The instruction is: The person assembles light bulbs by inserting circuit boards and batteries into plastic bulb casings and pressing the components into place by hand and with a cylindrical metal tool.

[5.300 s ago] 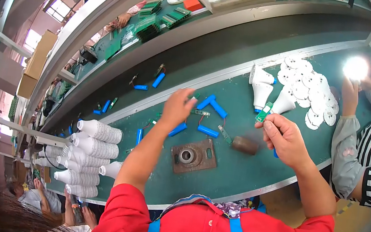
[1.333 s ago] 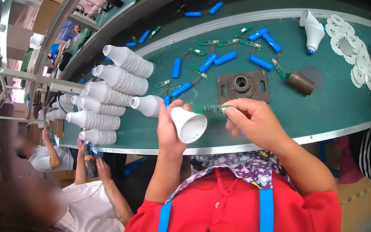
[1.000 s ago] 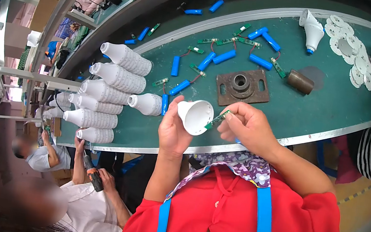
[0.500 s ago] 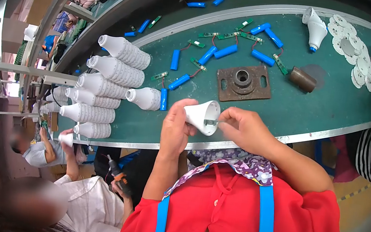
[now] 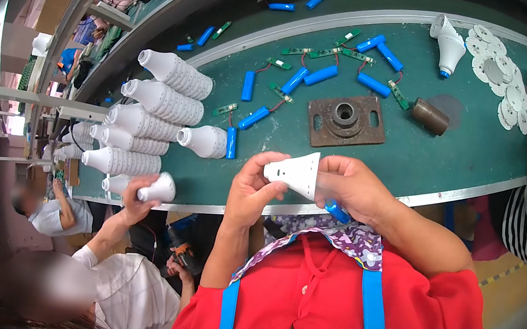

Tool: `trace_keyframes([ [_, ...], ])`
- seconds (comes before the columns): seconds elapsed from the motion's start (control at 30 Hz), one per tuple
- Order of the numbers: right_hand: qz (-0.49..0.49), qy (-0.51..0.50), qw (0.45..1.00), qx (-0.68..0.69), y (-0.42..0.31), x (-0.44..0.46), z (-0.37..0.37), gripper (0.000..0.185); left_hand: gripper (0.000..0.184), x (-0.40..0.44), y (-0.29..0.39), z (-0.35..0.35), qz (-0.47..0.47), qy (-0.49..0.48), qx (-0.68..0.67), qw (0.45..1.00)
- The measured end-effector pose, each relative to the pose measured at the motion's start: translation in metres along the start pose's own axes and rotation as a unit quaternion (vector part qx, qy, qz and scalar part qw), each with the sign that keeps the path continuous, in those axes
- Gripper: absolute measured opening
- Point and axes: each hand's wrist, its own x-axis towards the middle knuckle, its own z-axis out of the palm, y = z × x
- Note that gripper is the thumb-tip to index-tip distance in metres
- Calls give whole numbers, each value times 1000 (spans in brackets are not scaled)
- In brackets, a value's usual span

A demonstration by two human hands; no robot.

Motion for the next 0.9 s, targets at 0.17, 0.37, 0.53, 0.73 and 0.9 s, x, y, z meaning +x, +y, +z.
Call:
trace_keyframes([
  [0.17,-17,6,1000,2,2,-2,0,11,42,0,0,1,5,-2,-3,1000],
  [0.37,-29,13,999,-26,2,-2,0,14,42,-3,-1,1,-3,1,5,1000],
  [0.53,-27,5,999,-27,2,-1,3,14,42,-4,0,1,2,2,3,1000],
  [0.73,-32,17,999,-24,5,-1,4,14,42,-5,1,2,6,4,-3,1000],
  [0.9,-33,26,999,-23,2,-4,5,14,42,-6,-1,2,32,6,-13,999],
])
